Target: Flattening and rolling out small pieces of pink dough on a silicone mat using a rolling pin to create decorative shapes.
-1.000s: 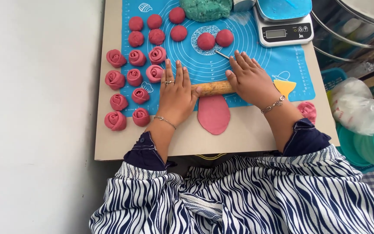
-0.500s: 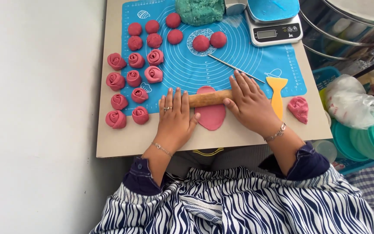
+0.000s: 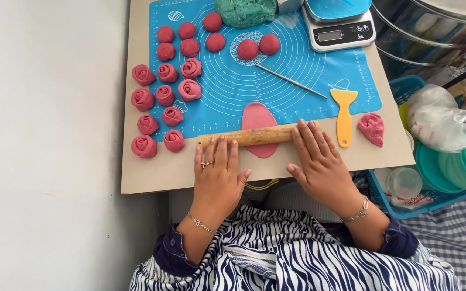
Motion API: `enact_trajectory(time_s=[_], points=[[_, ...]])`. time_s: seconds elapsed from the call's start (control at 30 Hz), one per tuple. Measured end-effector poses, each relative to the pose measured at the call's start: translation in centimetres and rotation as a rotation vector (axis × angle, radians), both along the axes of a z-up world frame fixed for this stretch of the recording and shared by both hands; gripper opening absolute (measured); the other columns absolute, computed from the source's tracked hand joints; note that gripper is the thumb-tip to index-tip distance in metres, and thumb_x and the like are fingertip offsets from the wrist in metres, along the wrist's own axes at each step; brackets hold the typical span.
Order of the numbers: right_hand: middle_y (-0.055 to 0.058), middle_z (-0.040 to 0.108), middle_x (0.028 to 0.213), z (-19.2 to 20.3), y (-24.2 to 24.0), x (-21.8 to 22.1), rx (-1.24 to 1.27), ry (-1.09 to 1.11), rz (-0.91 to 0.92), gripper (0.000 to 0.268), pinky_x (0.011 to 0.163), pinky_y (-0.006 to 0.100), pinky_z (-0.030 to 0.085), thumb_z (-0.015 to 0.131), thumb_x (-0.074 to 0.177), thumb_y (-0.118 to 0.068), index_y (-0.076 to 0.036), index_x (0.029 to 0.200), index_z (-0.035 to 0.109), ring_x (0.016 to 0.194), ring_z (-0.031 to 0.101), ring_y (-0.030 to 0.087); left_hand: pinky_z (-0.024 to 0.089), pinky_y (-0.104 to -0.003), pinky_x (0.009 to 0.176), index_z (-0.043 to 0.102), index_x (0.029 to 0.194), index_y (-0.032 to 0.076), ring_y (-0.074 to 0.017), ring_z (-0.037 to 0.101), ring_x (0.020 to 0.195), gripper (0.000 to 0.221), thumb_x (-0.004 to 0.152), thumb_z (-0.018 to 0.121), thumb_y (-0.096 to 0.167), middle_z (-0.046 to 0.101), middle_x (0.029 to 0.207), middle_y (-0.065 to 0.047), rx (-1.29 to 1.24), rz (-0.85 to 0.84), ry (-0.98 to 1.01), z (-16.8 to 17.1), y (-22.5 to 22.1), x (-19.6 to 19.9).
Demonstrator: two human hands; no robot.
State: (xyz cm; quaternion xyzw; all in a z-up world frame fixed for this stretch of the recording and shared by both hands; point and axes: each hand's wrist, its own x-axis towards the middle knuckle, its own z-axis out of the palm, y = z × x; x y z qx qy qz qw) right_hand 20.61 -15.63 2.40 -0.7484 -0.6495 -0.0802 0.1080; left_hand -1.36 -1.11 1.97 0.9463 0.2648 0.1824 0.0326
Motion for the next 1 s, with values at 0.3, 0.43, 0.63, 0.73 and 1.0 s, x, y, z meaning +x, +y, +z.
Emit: enact_trajectory(time_s=[0.3,0.43,0.63,0.73,1.0], points=[[0.020,0.033,0.165,1.8,3.8,3.0,0.049,0.282,-0.001,0.068,0.125,0.047,0.010,0.027,0.109,-0.049,-0.006,0.162,0.033,0.154,0.025,0.034,0.004,-0.067,0.116,0.044,0.149,0.000,-0.0511,0.012,0.150,0.057,0.107,0.038,0.038,0.033,0.158,-0.027,-0.024,0.111,-0.042,0.8,5.0,4.3],[0.020,0.041,0.161,0.4,7.4,4.7,0.066,0.280,-0.018,0.063,0.125,0.045,0.012,0.029,0.112,-0.045,-0.005,0.159,0.039,0.152,0.032,0.033,0.002,-0.067,0.116,0.047,0.147,0.000,-0.0507,0.012,0.150,0.061,0.106,0.033,0.044,0.033,0.157,-0.029,-0.049,0.174,-0.005,-0.5,7.0,5.7],[0.014,0.050,0.156,-0.8,6.9,4.7,-0.037,0.162,-0.005,0.064,0.126,0.042,0.017,0.028,0.110,-0.052,-0.011,0.156,0.048,0.149,0.041,0.028,0.015,-0.064,0.117,0.052,0.142,0.001,-0.0472,0.029,0.147,0.067,0.106,0.023,0.050,0.050,0.146,-0.025,-0.149,0.136,0.068,-1.7,7.2,5.0],[0.020,0.053,0.152,0.2,4.1,2.7,0.021,0.104,0.040,0.065,0.124,0.044,0.024,0.030,0.109,-0.050,-0.006,0.154,0.049,0.141,0.050,0.032,0.020,-0.061,0.117,0.055,0.138,-0.002,-0.0488,0.033,0.145,0.066,0.105,0.028,0.048,0.053,0.143,-0.027,-0.139,0.085,0.062,-1.5,5.4,3.5],[0.016,0.035,0.165,0.0,-2.9,-2.2,0.032,-0.019,0.043,0.069,0.125,0.043,0.018,0.023,0.108,-0.049,-0.006,0.160,0.034,0.153,0.029,0.032,0.013,-0.059,0.120,0.037,0.148,-0.009,-0.0501,0.027,0.146,0.070,0.105,0.037,0.046,0.036,0.152,-0.033,-0.001,-0.011,-0.057,-0.6,-1.2,-1.6]])
